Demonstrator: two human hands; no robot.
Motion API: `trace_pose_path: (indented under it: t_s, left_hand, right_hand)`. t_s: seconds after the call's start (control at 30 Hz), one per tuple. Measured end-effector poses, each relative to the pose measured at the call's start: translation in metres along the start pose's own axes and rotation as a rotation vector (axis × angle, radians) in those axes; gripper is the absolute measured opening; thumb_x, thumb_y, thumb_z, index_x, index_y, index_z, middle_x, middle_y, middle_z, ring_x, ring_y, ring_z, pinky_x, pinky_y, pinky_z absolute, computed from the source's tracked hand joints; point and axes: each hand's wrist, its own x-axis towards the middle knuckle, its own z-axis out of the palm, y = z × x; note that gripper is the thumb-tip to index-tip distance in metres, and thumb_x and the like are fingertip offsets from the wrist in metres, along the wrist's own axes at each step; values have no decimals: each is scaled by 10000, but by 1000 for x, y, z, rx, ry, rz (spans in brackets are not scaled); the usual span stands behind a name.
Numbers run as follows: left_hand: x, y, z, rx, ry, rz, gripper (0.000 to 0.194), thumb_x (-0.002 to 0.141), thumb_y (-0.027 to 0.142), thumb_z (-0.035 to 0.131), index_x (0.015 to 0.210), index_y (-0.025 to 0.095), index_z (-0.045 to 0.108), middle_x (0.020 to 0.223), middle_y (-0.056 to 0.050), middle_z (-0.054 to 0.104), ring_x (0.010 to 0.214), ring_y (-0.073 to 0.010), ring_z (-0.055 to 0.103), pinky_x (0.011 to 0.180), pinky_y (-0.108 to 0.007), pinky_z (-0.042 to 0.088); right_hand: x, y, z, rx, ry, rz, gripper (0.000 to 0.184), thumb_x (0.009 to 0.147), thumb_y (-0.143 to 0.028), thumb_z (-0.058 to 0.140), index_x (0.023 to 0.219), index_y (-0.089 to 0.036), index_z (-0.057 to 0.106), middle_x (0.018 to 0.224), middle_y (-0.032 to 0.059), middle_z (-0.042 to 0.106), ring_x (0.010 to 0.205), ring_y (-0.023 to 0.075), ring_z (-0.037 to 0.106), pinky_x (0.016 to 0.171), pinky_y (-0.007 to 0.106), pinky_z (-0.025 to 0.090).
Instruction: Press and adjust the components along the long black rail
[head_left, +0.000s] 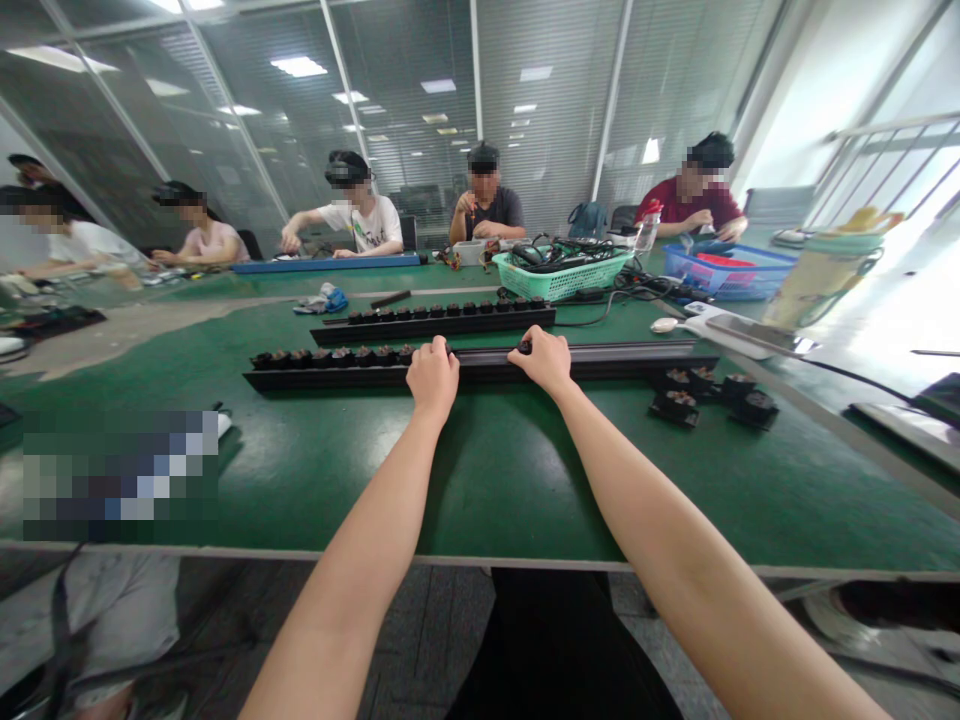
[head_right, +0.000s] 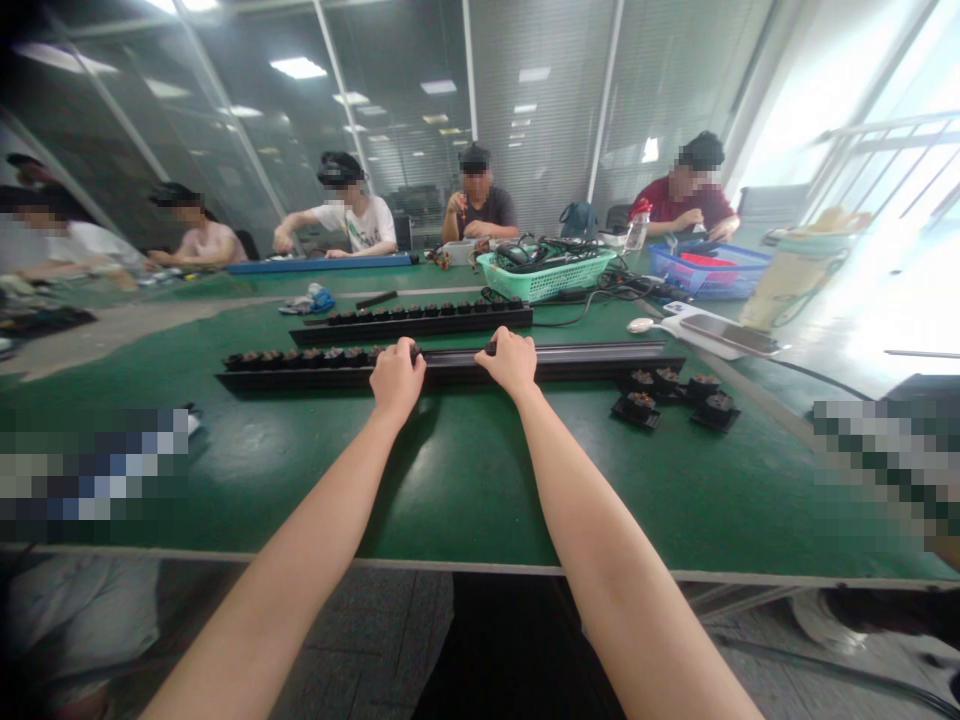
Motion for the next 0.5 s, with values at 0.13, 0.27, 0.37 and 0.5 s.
trace_pose_path:
  t_s: [0.13, 0.27, 0.37, 0.5]
  left_hand:
    - [0, 0, 0, -1, 5, 5, 320, 1026, 273, 452, 1316, 224, 576, 1251, -127, 674, 1207, -274, 603, 930, -367, 541]
    - [1, 0, 1, 1, 12, 6, 313, 1021, 272, 462, 1308, 223, 579, 1229, -123, 680, 1197, -277, 608, 931, -370, 540]
    - [1, 0, 1, -2, 12, 5, 312, 1022, 271, 460, 1306, 223, 580, 1230, -125, 678, 1201, -277, 606, 931, -370, 539]
    - [0, 0, 0, -8, 13, 5, 315, 1022, 268, 457, 1309, 222, 579, 1239, -126, 676, 1204, -279, 605, 933, -372, 539]
  right_hand:
    - [0, 1, 1, 1, 6, -3, 186, 845, -376, 619, 931, -228, 549, 992, 95, 746, 958, 302, 667, 900, 400, 365]
    - [1, 1, 1, -5, 10, -6, 191, 842, -378, 618, 935, -224, 554, 980, 96, 746, 951, 300, 668, 899, 396, 369]
    - [1, 2, 3, -1, 19, -10, 198, 837, -382, 621, 938, -224, 558, 963, 93, 743, 947, 299, 667, 900, 399, 370]
    - [2, 3, 4, 5, 28, -20, 196, 835, -381, 621, 934, -223, 561, 949, 89, 738, 945, 297, 664, 907, 401, 370]
